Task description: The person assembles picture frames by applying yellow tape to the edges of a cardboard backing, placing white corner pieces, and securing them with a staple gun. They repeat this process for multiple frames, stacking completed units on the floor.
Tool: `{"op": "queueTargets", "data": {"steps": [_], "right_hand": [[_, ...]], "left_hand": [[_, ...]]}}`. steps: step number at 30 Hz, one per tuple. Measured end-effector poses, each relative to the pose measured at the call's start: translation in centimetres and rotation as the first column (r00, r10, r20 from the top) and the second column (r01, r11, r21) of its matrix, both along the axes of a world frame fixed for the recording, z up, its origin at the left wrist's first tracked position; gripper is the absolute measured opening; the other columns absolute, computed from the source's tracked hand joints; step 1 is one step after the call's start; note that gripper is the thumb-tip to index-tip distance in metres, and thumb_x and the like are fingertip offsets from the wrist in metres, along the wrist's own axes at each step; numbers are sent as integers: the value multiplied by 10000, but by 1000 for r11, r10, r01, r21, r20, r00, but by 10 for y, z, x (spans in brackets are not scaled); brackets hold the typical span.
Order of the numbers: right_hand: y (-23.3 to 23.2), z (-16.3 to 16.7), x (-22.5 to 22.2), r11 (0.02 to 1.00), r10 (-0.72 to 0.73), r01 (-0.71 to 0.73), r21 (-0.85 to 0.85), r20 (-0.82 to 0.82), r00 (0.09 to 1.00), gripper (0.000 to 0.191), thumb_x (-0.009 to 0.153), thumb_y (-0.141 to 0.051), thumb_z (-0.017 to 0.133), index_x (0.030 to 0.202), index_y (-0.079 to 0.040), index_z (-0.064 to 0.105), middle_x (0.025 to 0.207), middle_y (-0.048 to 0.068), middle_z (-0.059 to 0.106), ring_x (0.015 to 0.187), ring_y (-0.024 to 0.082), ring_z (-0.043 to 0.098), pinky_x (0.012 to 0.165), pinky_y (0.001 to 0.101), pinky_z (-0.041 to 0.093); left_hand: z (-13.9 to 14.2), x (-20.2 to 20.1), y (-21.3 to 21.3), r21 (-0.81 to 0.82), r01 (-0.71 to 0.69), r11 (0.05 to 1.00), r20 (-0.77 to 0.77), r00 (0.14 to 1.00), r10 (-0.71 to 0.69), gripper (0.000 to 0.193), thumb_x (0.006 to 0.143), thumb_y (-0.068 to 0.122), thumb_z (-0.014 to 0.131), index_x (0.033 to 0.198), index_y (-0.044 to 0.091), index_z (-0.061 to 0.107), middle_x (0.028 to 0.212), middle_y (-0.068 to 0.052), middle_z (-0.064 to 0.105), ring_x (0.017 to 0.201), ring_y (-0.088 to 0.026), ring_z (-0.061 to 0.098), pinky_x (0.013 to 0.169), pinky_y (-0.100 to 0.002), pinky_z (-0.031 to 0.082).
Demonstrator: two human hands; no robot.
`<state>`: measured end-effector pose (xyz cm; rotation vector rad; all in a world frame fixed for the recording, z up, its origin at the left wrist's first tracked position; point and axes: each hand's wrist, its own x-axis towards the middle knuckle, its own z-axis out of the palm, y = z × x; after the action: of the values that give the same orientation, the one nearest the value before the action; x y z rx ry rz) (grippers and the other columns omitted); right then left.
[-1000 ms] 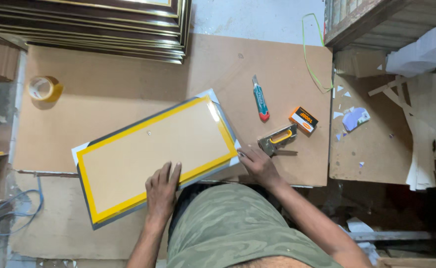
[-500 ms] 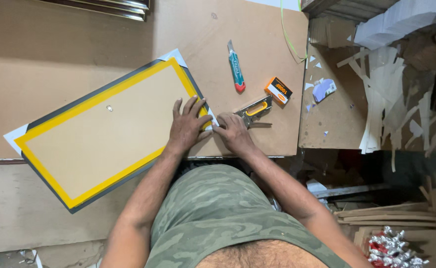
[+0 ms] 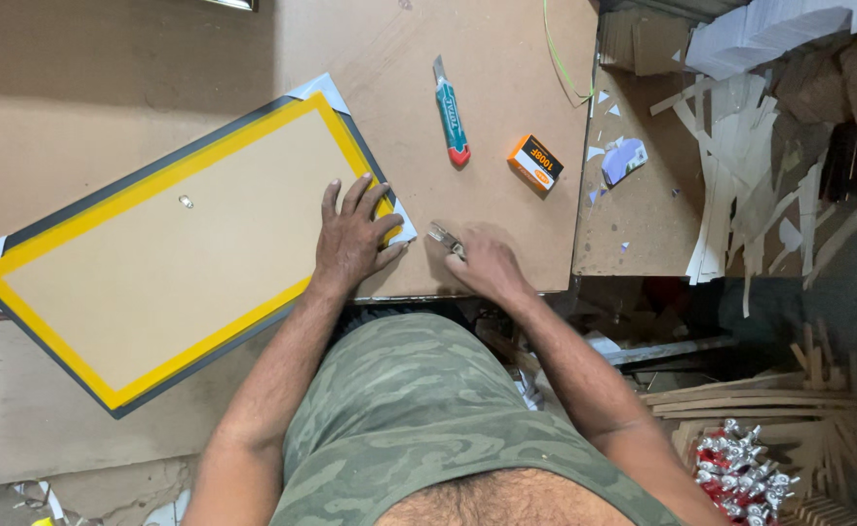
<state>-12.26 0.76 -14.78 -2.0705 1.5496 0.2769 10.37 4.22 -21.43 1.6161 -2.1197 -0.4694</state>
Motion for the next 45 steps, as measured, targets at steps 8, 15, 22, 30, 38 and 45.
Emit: {"op": "queueTargets", "data": {"steps": [8,15,22,30,38,45], "right_hand": [[10,15,49,998,27,-19,-62,138,990,383,897,-412,683,1124,-104,712,929,173,721,911,401,693,774,529,540],[21,17,56,981,26,41,-191,335,942,387,916,-429,675,1136,-116,732,904,143,721,855,381,697,719,497,547],[31,21,12,842,76,-59,-537,9,997,530,796,-533,806,934,-43,658,886,149,652,782,343,651,659,480,528],[32,-21,21,554,664,-362,-750,136,736,543,705,-293,786,1158,-50,610,1219,173,609,1093,330,614,949,504,489],[9,-28,27,832,505,-206,-516,548,667,384,727,-38,684,1103,-67,614,1255,155,683,1112,370,655,925,465,537],[-32,24,-10,855,458,-191,-482,528,715,472,765,-103,728,1229,-79,644,1286,176,652,1178,385,625,911,477,535]], "left_hand": [[9,3,-3,21,-7,1000,-14,1000,7,377,745,451,841,1067,266,773,1451,-63,571,1466,-282,365,1217,-614,171],[26,4,2,31,6,1000,21,1000,-7,387,762,456,822,1099,272,773,1475,-73,550,1476,-285,357,1222,-604,163],[30,90,61,55,-545,836,27,838,545,868,887,580,719,1581,137,442,1670,-287,263,1565,-424,199,1244,-622,140],[75,213,211,666,-733,139,-124,75,989,1019,904,381,709,1664,92,95,1348,-362,548,1241,-414,538,1040,-488,427],[264,151,285,-62,-408,911,-392,849,354,260,1078,297,535,1239,110,617,1083,-93,700,1010,-140,681,1006,-310,507],[374,24,155,-597,163,786,488,851,195,385,814,421,842,1129,243,711,958,-49,662,855,-271,661,750,-486,503]]}}
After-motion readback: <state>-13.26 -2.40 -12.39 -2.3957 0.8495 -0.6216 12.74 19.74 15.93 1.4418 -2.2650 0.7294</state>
